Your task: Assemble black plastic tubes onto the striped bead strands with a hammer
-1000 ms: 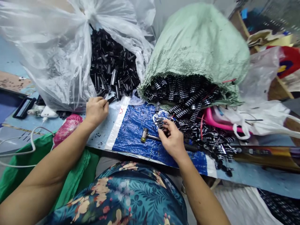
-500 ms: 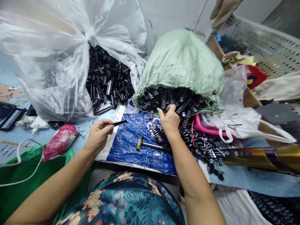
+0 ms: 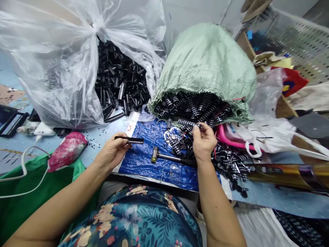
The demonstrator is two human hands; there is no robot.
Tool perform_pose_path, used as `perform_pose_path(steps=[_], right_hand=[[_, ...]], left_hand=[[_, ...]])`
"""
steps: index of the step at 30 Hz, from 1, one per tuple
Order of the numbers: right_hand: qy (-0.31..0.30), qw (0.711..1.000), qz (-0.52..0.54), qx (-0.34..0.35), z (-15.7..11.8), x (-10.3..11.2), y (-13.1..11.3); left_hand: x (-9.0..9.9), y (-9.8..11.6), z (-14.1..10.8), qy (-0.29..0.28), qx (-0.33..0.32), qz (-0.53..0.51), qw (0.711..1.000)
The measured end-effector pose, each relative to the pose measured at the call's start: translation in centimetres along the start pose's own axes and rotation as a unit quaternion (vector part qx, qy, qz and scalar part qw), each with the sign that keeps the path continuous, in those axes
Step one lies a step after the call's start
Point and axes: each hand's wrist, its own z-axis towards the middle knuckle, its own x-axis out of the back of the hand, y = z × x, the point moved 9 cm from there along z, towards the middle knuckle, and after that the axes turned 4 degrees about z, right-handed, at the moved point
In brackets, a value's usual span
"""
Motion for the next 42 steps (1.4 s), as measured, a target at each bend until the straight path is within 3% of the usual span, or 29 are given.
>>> perform_pose_path(steps=[3,8,11,15,18,21,23,25,28,30,39,42], right_hand=[[-0.003,0.98,0.153,-0.13,-1.8,-0.1,1.4],[-0.166,0.86,0.342,-0.341,-8.1,-5.6,0.9],[-0.211,0.824,0.364,-0.379,-11.4,-7.6,-0.6],[-0.197,0.82,0.391,-0.37,-13.3,-8.5,-2.5],[-0.174,0.846,0.374,-0.338,-13.7,-8.5,-3.1],[-0.211,0.885,0.312,-0.272,-14.0,-8.7,-3.3],[-0.253,0.921,0.247,-0.165,-13.7,-8.2,-3.9],[-0.297,0.943,0.149,0.005,-13.5,-7.3,-5.3],[-0.354,0.905,0.018,0.236,-14.7,-6.5,-7.4],[-0.363,0.879,-0.01,0.308,-15.3,-6.1,-8.1],[-0.316,0.874,-0.027,0.367,-16.5,-5.2,-9.9],[-0.294,0.876,-0.047,0.379,-16.6,-4.8,-9.8]], left_hand=[[-1.3,-0.4,-0.8,-0.041,0.018,-0.009,0.999],[-3.7,-1.8,-2.5,-0.11,0.029,0.031,0.993],[-5.1,-2.1,-3.3,-0.148,-0.022,0.108,0.983],[-7.0,-2.0,-4.4,-0.186,-0.098,0.206,0.956],[-8.5,-1.6,-5.1,-0.191,-0.169,0.262,0.931],[-9.4,-1.7,-5.4,-0.205,-0.207,0.297,0.909],[-9.1,-2.0,-5.1,-0.202,-0.193,0.293,0.914],[-8.2,-2.2,-4.7,-0.196,-0.154,0.276,0.928],[-7.3,-2.7,-4.5,-0.221,-0.088,0.268,0.934],[-7.2,-2.8,-4.7,-0.239,-0.073,0.264,0.932],[-6.7,-3.4,-5.4,-0.161,-0.081,0.18,0.967],[-6.8,-4.3,-5.5,-0.173,-0.031,0.123,0.977]])
